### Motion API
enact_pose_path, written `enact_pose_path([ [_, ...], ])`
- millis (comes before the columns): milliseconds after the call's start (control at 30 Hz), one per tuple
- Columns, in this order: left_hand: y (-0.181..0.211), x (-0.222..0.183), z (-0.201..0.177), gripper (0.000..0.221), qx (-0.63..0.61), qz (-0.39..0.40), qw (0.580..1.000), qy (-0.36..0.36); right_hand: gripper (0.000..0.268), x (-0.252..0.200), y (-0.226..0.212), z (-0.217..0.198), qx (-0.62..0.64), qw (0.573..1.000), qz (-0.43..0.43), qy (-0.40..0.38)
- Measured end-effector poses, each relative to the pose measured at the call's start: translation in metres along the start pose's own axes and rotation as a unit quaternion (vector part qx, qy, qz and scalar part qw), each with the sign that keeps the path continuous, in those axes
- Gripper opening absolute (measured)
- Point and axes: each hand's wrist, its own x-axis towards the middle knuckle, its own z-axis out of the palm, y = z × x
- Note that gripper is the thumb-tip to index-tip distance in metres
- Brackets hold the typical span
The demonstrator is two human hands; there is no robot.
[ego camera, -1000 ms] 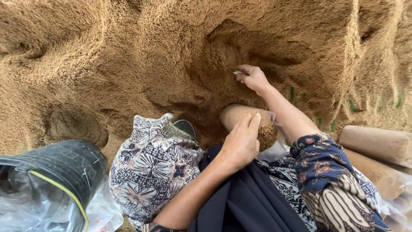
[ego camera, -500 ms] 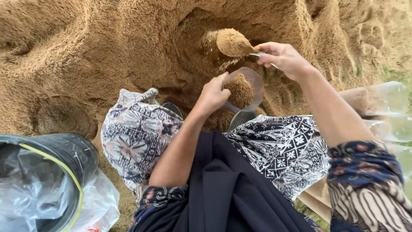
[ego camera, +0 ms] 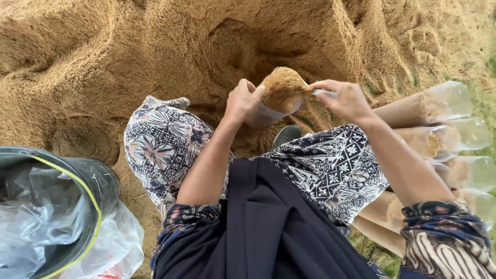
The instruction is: Using a spoon to scoop powder from a large pile on the ground into small plastic bags.
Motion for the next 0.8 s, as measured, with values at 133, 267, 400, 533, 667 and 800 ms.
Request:
enact_pose_path([
  [133, 0.011, -0.014, -0.006, 0.054, -0.005, -0.003, 1.0, -0.014, 0.02, 0.005, 0.027, 0.024, -0.178, 0.96, -0.203, 0.08],
  [267, 0.006, -0.01, -0.003, 0.049, 0.027, 0.001, 0.999, -0.019, 0.018, 0.002, 0.032, 0.029, -0.429, 0.824, -0.302, 0.215],
  [400, -0.002, -0.004, 0.001, 0.042, 0.054, 0.018, 0.998, -0.014, 0.02, -0.004, 0.039, 0.013, -0.428, 0.826, -0.279, 0.236],
  [533, 0.006, -0.014, -0.006, 0.036, 0.087, 0.047, 0.995, -0.009, 0.014, -0.028, 0.012, 0.011, -0.313, 0.922, -0.172, 0.15],
  [667, 0.009, -0.017, -0.004, 0.035, 0.117, 0.082, 0.99, 0.006, 0.023, -0.04, -0.011, 0.033, -0.24, 0.959, -0.126, 0.08],
  [800, 0.009, -0.018, 0.0, 0.03, 0.142, 0.093, 0.985, 0.007, 0.034, -0.033, 0.005, 0.057, -0.225, 0.966, -0.121, 0.045],
])
